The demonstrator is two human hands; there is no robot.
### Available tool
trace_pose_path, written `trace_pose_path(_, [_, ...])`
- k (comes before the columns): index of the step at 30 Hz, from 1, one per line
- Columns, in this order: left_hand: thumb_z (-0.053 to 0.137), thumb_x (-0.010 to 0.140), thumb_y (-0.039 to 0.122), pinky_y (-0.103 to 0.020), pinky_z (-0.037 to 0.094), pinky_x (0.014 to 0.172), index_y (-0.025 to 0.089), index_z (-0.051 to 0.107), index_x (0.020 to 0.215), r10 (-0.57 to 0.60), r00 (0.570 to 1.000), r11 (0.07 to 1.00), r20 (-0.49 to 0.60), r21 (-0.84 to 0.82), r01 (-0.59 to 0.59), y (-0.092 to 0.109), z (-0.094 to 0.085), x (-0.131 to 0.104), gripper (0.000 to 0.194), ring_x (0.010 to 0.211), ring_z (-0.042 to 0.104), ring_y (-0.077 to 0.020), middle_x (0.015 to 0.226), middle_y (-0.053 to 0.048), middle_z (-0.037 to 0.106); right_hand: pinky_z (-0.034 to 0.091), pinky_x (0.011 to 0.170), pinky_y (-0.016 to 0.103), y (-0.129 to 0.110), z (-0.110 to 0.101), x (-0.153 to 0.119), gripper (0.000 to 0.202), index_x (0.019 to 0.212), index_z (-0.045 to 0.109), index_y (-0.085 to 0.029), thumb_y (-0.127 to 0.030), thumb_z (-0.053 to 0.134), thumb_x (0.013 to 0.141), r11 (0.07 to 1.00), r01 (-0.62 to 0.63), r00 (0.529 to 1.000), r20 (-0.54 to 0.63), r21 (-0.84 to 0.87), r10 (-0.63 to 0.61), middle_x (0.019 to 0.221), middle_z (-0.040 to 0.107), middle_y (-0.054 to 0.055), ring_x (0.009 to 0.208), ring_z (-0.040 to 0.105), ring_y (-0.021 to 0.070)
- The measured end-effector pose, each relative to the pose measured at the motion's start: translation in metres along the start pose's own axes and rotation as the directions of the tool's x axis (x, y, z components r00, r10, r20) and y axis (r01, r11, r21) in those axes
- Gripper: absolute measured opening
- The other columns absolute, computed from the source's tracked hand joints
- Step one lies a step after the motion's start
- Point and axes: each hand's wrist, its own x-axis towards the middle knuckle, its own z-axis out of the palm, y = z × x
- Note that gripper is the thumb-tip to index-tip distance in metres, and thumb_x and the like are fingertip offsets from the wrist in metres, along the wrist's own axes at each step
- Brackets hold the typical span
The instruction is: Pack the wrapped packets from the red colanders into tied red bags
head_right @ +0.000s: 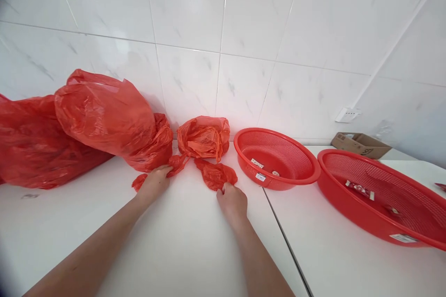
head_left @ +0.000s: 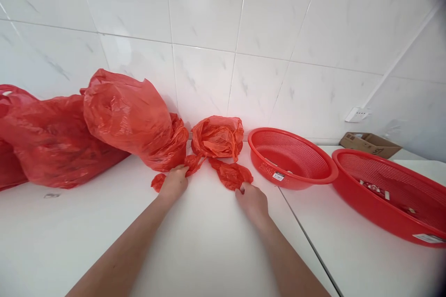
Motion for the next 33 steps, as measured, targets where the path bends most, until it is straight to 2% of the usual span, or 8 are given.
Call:
trace_pose_path(8, [0.041, 0.081, 0.014, -0.034, 0.048, 0.084, 0.019, 0.054, 0.108, -0.112, 0.945, 0.987, -0.307, -0.143, 0.070, 0.034, 0.006, 0.044, 0.031, 0.098, 0.059, -0.0215, 0.108, -0.010, 0.061, 0.025, 0.054, 0.025, 0.000, 0.001, 0.000, 0.019, 0.069, 0.057, -0.021, -0.029, 0.048, 0.084, 0.999, 0.016, 0.999, -0.040, -0.028, -0.017, 0.066, 0.061, 0.000, 0.060, 0.052, 0.0140])
trace_pose_path(12, [0.042, 0.075, 0.008, -0.039, 0.045, 0.089, 0.015, 0.060, 0.086, -0.119, 0.957, 0.984, -0.266, -0.160, 0.078, 0.032, 0.027, 0.072, 0.022, 0.100, 0.059, -0.0269, 0.102, -0.014, 0.060, 0.026, 0.054, 0.025, 0.001, 0.002, 0.001, 0.019, 0.069, 0.057, -0.021, -0.031, 0.049, 0.084, 1.000, 0.019, 0.999, -0.049, -0.007, -0.019, 0.066, 0.061, -0.001, 0.061, 0.052, 0.0133])
trace_pose_path(14, [0.046, 0.076, 0.013, -0.043, 0.042, 0.094, 0.009, 0.059, 0.097, -0.129, 0.960, 0.982, -0.250, -0.165, 0.089, 0.032, 0.037, 0.084, 0.024, 0.109, 0.055, -0.0321, 0.109, -0.020, 0.058, 0.027, 0.054, 0.025, 0.002, 0.004, 0.002, 0.019, 0.068, 0.056, -0.021, -0.030, 0.049, 0.083, 1.000, 0.010, 0.998, -0.059, 0.002, -0.010, 0.065, 0.061, -0.001, 0.060, 0.052, 0.0132])
trace_pose_path(18, [0.060, 0.076, 0.031, -0.047, 0.032, 0.104, 0.001, 0.036, 0.130, -0.126, 0.968, 0.982, -0.215, -0.164, 0.091, 0.040, 0.042, 0.096, 0.066, 0.132, 0.031, -0.0403, 0.140, -0.030, 0.032, 0.027, 0.053, 0.024, 0.004, 0.006, 0.004, 0.019, 0.067, 0.056, -0.021, -0.029, 0.049, 0.083, 1.000, 0.008, 0.997, -0.072, 0.013, -0.007, 0.063, 0.060, -0.002, 0.058, 0.051, 0.0125])
trace_pose_path(21, [0.060, 0.076, 0.042, -0.051, 0.032, 0.104, 0.009, 0.024, 0.140, -0.125, 0.977, 0.982, -0.175, -0.166, 0.096, 0.042, 0.035, 0.079, 0.081, 0.136, 0.023, -0.0409, 0.148, -0.027, 0.020, 0.027, 0.053, 0.025, 0.003, 0.005, 0.004, 0.020, 0.068, 0.056, -0.021, -0.031, 0.049, 0.083, 1.000, 0.000, 0.998, -0.065, 0.007, 0.001, 0.064, 0.060, -0.002, 0.059, 0.052, 0.0128])
trace_pose_path(24, [0.052, 0.082, 0.046, -0.050, 0.034, 0.104, 0.018, 0.025, 0.141, 0.004, 0.964, 0.995, -0.267, -0.095, -0.030, 0.036, 0.026, 0.041, 0.070, 0.137, 0.025, -0.0358, 0.150, -0.019, 0.020, 0.027, 0.054, 0.025, 0.002, 0.004, 0.005, 0.019, 0.068, 0.057, -0.021, -0.031, 0.050, 0.084, 1.000, -0.014, 0.999, -0.052, 0.003, 0.015, 0.065, 0.062, -0.002, 0.060, 0.053, 0.0131])
trace_pose_path(29, [0.042, 0.088, 0.029, -0.044, 0.045, 0.089, 0.026, 0.058, 0.112, 0.453, 0.878, 0.891, -0.156, 0.120, -0.438, 0.037, 0.006, -0.009, 0.028, 0.101, 0.058, -0.0267, 0.108, -0.009, 0.062, 0.026, 0.054, 0.025, 0.002, 0.008, 0.007, 0.019, 0.070, 0.057, -0.021, -0.030, 0.049, 0.084, 1.000, -0.014, 0.997, -0.071, -0.007, 0.014, 0.064, 0.062, -0.001, 0.060, 0.054, 0.0135])
trace_pose_path(33, [0.038, 0.091, 0.025, -0.036, 0.048, 0.074, 0.025, 0.060, 0.106, 0.444, 0.866, 0.896, -0.229, 0.121, -0.427, 0.054, -0.017, -0.018, 0.027, 0.081, 0.061, -0.0211, 0.091, -0.006, 0.066, 0.026, 0.054, 0.024, 0.004, 0.008, 0.005, 0.020, 0.067, 0.054, -0.021, -0.030, 0.049, 0.084, 1.000, 0.006, 0.995, -0.103, 0.028, -0.003, 0.063, 0.060, -0.002, 0.059, 0.052, 0.0133])
